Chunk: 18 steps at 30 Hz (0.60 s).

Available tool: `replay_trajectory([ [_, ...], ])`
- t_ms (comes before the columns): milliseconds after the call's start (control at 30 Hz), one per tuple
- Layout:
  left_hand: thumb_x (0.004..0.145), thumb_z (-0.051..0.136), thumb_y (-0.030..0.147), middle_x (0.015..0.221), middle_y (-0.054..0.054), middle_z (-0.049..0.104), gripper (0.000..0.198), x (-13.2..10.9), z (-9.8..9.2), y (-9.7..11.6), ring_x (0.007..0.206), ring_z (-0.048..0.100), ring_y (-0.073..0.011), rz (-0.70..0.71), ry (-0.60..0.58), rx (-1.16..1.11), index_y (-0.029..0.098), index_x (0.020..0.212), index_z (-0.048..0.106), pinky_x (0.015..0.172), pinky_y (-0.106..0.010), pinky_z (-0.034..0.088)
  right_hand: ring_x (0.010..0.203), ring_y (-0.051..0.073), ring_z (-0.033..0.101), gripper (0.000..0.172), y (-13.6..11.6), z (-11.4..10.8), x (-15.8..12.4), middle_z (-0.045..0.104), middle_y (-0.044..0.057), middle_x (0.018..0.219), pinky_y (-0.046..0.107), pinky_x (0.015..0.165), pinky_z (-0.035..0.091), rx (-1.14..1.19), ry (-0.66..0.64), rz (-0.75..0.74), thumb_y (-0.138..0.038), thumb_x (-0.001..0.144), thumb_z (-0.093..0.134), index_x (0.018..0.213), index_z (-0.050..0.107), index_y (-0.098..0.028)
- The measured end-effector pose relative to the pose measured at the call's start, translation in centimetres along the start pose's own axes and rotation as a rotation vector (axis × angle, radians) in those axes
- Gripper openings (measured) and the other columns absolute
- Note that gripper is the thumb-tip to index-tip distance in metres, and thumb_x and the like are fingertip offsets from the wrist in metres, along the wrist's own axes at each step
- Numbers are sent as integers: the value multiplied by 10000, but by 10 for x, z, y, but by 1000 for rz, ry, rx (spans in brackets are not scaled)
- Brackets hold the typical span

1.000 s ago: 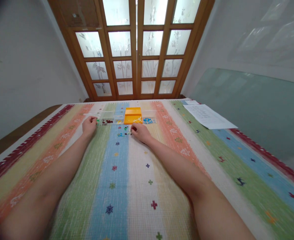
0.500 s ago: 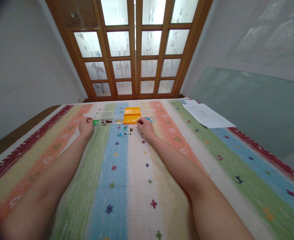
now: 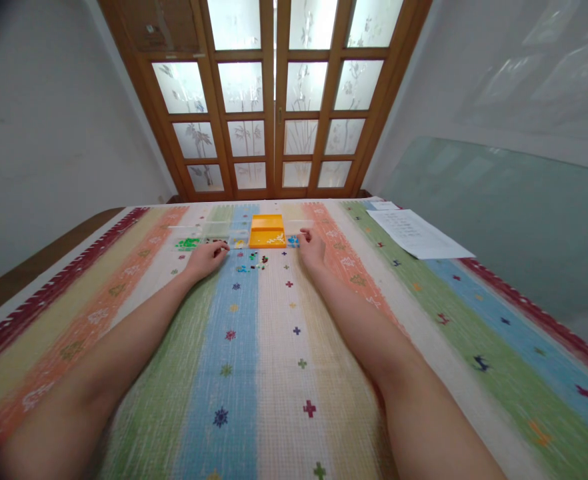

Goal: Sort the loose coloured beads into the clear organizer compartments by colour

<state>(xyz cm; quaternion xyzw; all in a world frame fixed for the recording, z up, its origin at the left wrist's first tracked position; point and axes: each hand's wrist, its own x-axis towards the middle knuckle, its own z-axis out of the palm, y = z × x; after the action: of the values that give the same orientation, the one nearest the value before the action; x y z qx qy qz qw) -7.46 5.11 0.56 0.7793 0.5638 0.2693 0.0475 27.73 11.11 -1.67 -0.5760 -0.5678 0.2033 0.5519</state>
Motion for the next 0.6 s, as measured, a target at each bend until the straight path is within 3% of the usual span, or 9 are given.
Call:
replay_trajectory([
  [133, 936, 557, 375, 780, -29, 676, 322, -4, 0, 14, 717, 592, -197, 153, -191, -63, 240, 1153, 752, 698, -299, 408, 892, 248, 681, 330, -4, 1, -4, 752, 129, 1013, 361, 827, 518, 16, -1, -54, -381, 893, 534, 1034, 720, -148],
  [233, 899, 632, 454, 834, -30, 679, 407, -6, -2, 20, 754, 598, -199, 200, -266, -82, 243, 1237, 717, 723, -301, 435, 869, 234, 669, 296, -10, 3, -11, 753, 102, 975, 347, 816, 503, -33, -64, -100, -358, 915, 518, 1004, 725, -166],
  [400, 877, 686, 532, 987, -66, 692, 416, -8, 0, 33, 870, 623, -226, 273, -267, -49, 251, 1181, 725, 788, -329, 465, 830, 213, 649, 237, -20, 12, -27, 750, 55, 926, 333, 804, 485, -203, -298, -298, -298, 947, 531, 1008, 743, -209],
  [600, 929, 628, 452, 989, -66, 690, 300, -7, 10, 40, 858, 627, -216, 237, -249, -37, 247, 1120, 734, 804, -335, 485, 985, 236, 632, 206, -34, 19, -44, 728, 104, 1021, 361, 901, 480, -383, -512, -558, -224, 976, 558, 1013, 760, -196],
])
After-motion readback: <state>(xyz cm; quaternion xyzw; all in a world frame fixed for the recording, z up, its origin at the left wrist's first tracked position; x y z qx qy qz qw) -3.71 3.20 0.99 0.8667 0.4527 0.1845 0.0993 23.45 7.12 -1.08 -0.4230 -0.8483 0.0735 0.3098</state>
